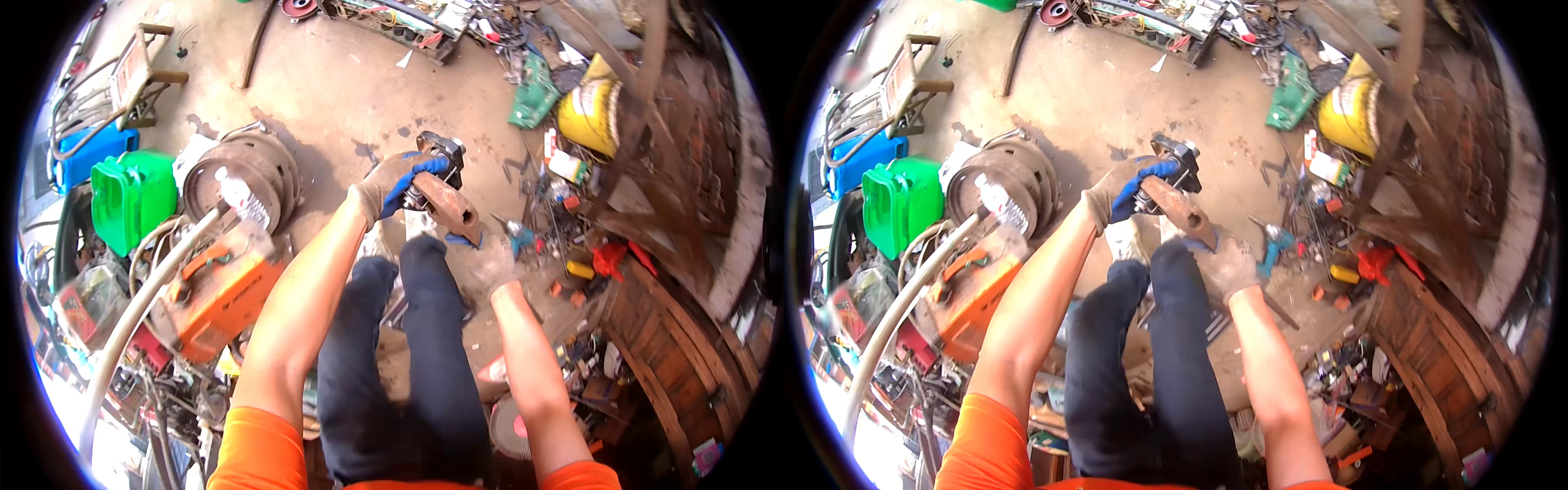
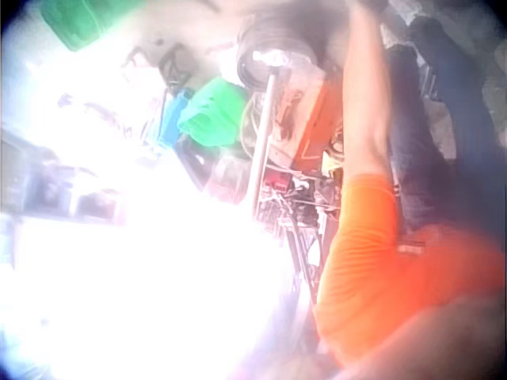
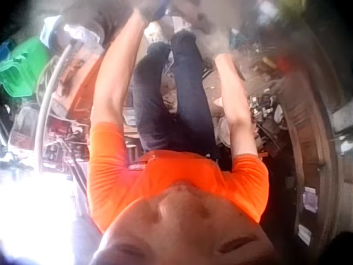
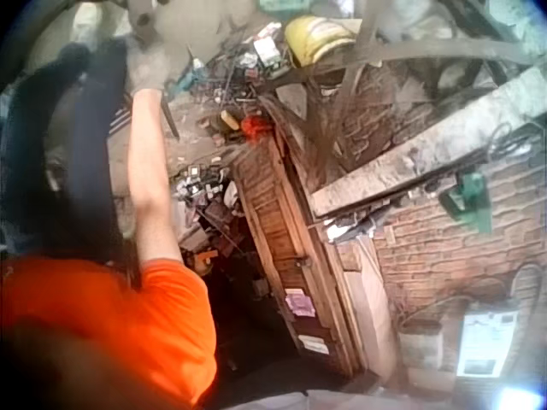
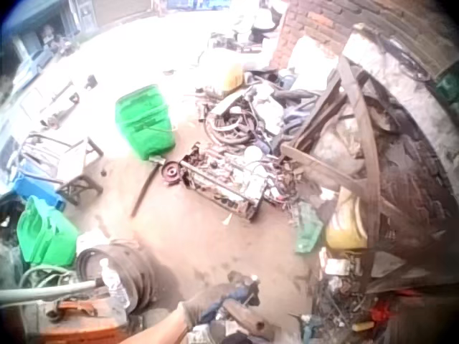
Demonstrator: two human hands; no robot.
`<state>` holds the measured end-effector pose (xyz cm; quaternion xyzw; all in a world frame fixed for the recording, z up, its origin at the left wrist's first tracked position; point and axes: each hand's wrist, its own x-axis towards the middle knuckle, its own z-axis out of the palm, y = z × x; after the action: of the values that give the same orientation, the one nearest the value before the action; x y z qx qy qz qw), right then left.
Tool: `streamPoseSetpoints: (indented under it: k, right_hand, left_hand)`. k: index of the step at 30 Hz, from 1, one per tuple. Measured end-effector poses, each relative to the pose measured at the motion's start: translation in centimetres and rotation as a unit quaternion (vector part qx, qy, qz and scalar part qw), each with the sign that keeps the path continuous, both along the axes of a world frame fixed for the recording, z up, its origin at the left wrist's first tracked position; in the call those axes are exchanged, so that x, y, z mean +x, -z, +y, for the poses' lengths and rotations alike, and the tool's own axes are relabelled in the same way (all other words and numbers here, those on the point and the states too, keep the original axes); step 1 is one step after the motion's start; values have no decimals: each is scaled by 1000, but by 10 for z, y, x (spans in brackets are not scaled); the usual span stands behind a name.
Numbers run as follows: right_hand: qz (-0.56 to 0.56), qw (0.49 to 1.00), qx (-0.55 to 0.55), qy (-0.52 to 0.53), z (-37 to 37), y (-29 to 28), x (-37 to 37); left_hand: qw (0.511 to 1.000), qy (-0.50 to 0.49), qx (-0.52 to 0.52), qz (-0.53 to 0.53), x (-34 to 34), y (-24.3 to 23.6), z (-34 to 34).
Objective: The person sits on the floor in a cluttered workshop and uses a wrench to tighten a bolt on a mechanical part. They manipulate the part and the tool, occasionally standing up to retrieve a different tool or inspect the work from a different angle.
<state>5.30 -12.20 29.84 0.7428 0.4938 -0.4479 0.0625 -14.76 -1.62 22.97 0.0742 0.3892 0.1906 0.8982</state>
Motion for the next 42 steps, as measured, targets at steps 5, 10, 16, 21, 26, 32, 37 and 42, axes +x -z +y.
streamPoseSetpoints:
  k: [5, 10, 16, 21, 26, 32, 37, 42]
  right_hand:
    - [23, 998, -3, 51, 0, 151, 5]
    - [43, 994, -14, 99, 10, 239, 13]
    - [-3, 998, -15, 55, 7, 314, 25]
    - [-22, 999, -6, 41, 5, 345, 24]
    - [-13, 1000, 14, 24, 14, 349, 14]
    - [-45, 998, -8, -37, 22, 358, 1]
    - [-45, 998, 20, -32, 10, 378, 8]
    - [-60, 997, 27, -51, 9, 378, 5]
  left_hand:
    - [972, 113, 204, 25, 5, 143, 31]
    - [961, 200, 191, 13, 24, 242, 58]
    - [958, 245, 150, 3, 43, 313, 70]
    - [948, 268, 165, 51, 41, 349, 78]
    - [949, 255, 169, 79, 31, 357, 80]
    - [876, 358, 238, 220, 17, 356, 88]
    - [792, 406, 342, 302, 17, 330, 88]
    - [779, 418, 351, 308, 17, 337, 85]
